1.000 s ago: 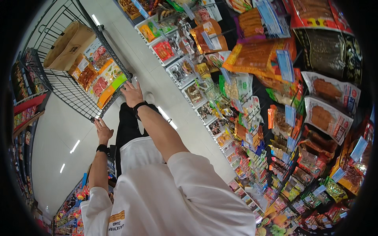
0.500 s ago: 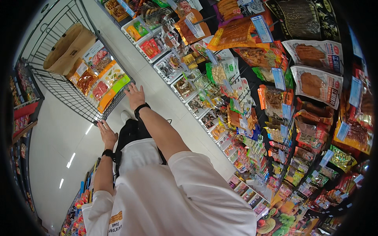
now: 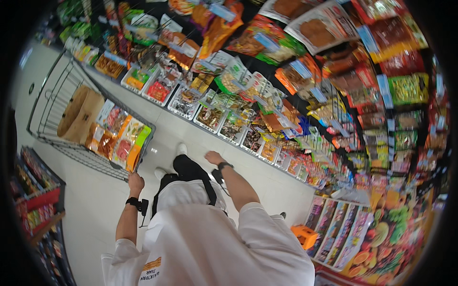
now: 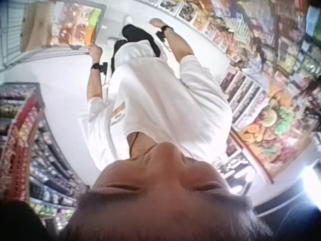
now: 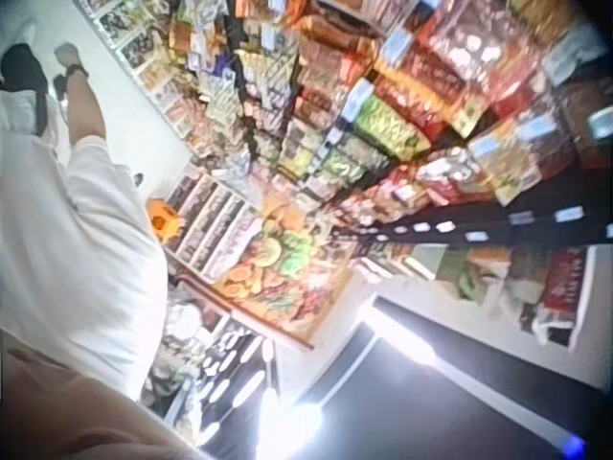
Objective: The person selects several snack packages from a supermarket shelf and places them into a shopping cart.
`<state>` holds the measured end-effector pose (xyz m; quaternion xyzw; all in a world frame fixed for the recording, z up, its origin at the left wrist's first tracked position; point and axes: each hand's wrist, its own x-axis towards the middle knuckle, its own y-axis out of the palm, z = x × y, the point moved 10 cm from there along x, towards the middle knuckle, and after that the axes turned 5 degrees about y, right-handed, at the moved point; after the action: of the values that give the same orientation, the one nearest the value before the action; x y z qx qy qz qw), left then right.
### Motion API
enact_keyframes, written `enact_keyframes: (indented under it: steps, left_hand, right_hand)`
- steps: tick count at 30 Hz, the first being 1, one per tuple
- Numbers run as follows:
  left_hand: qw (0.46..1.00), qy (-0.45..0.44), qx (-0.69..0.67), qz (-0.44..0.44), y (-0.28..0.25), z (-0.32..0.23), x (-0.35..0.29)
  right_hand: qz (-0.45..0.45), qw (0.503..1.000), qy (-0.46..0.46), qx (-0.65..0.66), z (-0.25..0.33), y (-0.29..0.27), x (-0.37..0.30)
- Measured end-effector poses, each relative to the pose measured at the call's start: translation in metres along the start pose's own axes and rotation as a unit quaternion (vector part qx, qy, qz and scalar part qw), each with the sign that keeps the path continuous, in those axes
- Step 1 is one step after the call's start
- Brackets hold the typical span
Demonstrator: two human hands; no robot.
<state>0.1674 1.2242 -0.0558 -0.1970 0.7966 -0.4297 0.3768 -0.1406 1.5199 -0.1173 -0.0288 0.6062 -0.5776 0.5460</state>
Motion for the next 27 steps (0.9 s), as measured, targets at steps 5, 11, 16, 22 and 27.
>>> enact_keyframes:
  steps: [5, 11, 16, 22, 27]
  left_hand:
    - [0.963, 0.231, -0.103, -0.09, -0.054, -0.089, 0.03]
    - [0.915, 0.328, -0.236, 0.002, -0.05, -0.213, 0.067]
    - [0.932, 0.259, -0.252, 0.024, -0.054, -0.248, 0.094]
    - [0.936, 0.238, -0.256, -0.044, -0.081, -0.285, 0.135]
    - [0.926, 0.191, -0.32, -0.055, -0.077, -0.307, 0.177]
  right_hand:
    - [-0.003, 0.95, 0.153, 0.271, -0.067, 0.023, -0.075]
    - [-0.121, 0.843, 0.167, 0.496, -0.102, -0.027, -0.105]
    - [-0.124, 0.772, 0.199, 0.591, -0.101, -0.089, -0.048]
    - [-0.252, 0.834, 0.181, 0.456, -0.166, -0.167, 0.028]
    - [-0.354, 0.83, 0.213, 0.374, -0.218, -0.229, 0.075]
